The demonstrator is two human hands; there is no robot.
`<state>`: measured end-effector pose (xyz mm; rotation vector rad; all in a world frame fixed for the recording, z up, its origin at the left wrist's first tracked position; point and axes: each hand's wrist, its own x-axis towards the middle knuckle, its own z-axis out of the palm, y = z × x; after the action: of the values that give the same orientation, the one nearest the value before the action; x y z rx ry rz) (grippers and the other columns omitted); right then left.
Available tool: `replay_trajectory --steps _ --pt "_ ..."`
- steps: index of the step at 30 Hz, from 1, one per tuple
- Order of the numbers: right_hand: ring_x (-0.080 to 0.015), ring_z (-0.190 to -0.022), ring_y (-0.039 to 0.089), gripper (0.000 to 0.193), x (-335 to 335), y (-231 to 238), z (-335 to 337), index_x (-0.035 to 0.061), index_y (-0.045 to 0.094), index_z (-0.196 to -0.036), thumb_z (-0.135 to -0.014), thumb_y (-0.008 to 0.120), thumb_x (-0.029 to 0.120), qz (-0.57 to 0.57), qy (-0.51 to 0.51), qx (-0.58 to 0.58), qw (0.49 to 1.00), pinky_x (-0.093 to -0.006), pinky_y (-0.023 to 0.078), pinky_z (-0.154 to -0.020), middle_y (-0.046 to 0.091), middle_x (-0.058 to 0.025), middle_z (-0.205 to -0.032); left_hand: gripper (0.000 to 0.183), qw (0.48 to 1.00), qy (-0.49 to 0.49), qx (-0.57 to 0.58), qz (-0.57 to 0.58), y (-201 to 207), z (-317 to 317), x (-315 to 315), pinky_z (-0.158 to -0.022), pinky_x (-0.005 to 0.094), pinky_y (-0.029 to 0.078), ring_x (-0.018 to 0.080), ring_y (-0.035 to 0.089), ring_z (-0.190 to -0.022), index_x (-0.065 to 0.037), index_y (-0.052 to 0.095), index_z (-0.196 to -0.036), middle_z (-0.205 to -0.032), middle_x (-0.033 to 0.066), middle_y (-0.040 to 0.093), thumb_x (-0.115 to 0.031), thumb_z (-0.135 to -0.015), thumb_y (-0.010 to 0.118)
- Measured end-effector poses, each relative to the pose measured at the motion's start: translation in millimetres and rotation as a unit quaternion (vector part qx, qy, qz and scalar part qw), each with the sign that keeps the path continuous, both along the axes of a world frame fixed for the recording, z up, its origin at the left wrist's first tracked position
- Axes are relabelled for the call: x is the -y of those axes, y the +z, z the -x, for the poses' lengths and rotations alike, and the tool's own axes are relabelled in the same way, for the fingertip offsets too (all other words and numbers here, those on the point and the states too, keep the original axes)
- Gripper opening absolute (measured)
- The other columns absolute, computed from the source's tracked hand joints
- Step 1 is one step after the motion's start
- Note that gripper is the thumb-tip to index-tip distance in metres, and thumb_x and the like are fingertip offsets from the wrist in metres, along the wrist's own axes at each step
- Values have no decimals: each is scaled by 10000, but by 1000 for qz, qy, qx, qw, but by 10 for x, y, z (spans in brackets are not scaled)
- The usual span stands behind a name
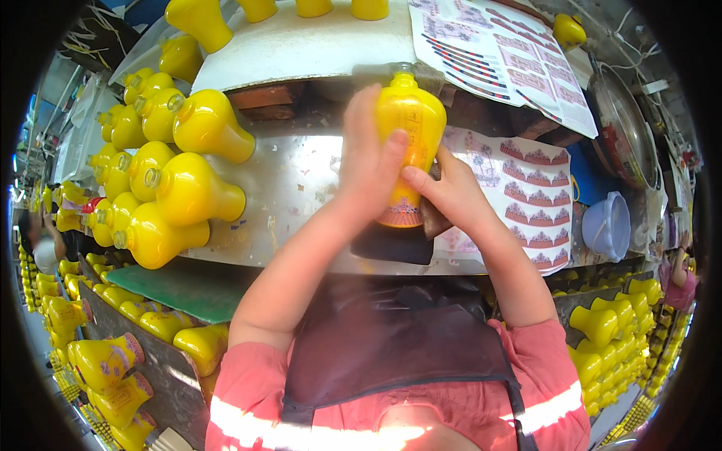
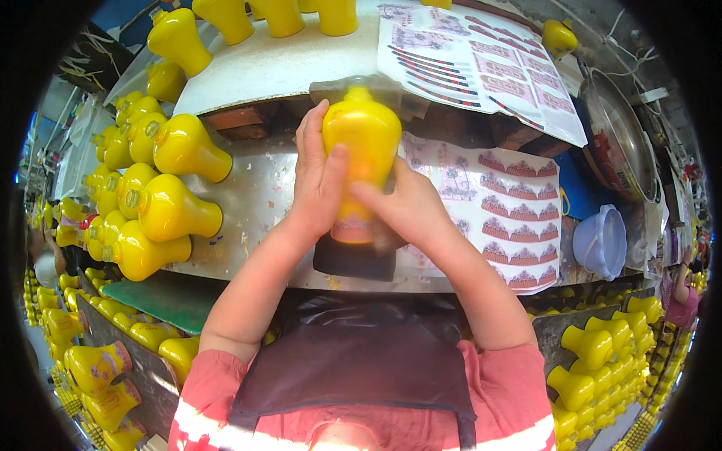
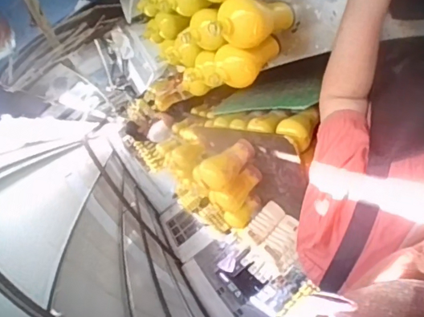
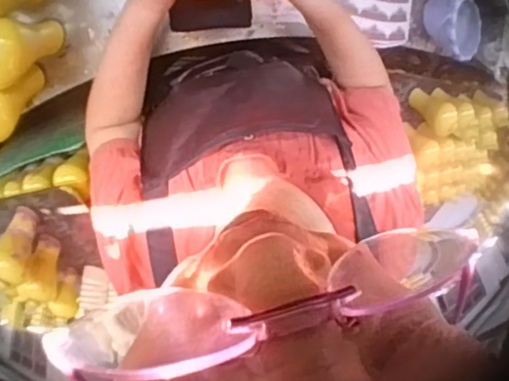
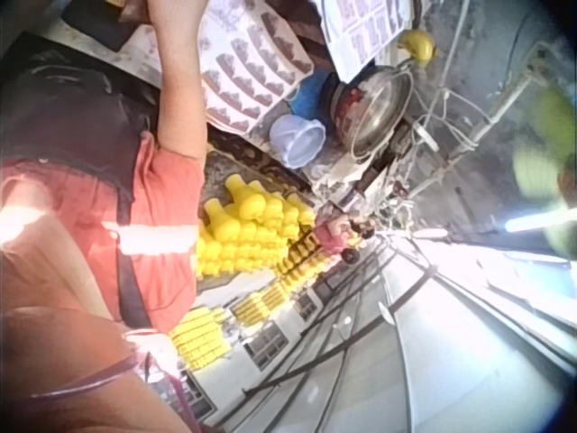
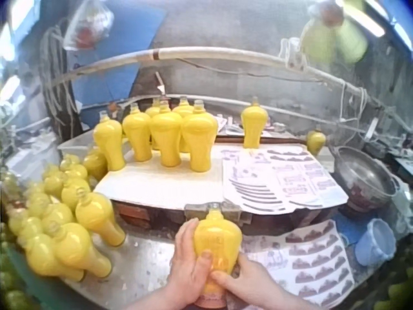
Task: The person applies adhesive labels to yellow plastic bottles on a metal workbench. They peel each label from a sheet, wrap it around the bottle body, smooth it, and place the labeled bottle aside. The person also handles a white bottle and applies a pink paper seal around its neck.
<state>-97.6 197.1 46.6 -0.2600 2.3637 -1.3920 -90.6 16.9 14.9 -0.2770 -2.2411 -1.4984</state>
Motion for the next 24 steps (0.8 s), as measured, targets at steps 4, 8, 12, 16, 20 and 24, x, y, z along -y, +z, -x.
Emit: replay_trajectory --steps 4,8,12,16,20,24 --pt "-368 -1048 716 792 44 -15 -37 -21 566 -1345 -794 740 520 -18 -4 -38 999 -408 540 -920 719 -251 -1121 694 1000 0 -14 2 7 -3 -23 -1223 476 238 447 321 -1448 44 291 -1536 -1547 288 321 -411 -1051 488" --pt "-317 -978 725 716 -80 52 8 -27 624 -1276 -822 737 515 15 29 -17 999 -381 548 -875 726 -235 -1070 656 1000 3 5 15 23 -5 -10 -1229 469 229 445 317 -1455 42 290 -1541 -1556 285 319 -333 -1040 489" --pt "-57 -929 579 345 -253 238 69 11 652 -1251 -985 608 226 152 -117 103 976 -223 481 -810 635 -20 -1038 655 1000 -11 16 -22 37 -12 32 -1236 464 222 436 317 -1462 34 281 -1553 -1569 271 315 -258 -1011 504" --pt "-141 -959 650 306 -115 327 19 33 620 -1208 -909 681 14 216 -93 -137 962 -283 522 -884 670 -53 -1049 675 1000 -6 1 -24 1 -23 6 -1238 465 223 434 317 -1462 28 270 -1563 -1576 264 312 -215 -985 519" --pt "-235 -928 722 350 57 423 267 10 648 -1204 -868 743 18 -22 -53 -441 896 -342 559 -830 716 -145 -1048 709 1000 -2 13 -15 -11 -1 3 -1238 472 224 440 314 -1460 28 263 -1567 -1578 263 308 -224 -969 549" --pt "-221 -875 737 290 56 603 545 -1 679 -1152 -868 736 10 64 -10 -406 912 -314 567 -784 739 -137 -1006 720 1000 11 15 18 52 18 24 -1215 485 260 438 349 -1421 23 307 -1542 -1534 264 358 -239 -940 603"
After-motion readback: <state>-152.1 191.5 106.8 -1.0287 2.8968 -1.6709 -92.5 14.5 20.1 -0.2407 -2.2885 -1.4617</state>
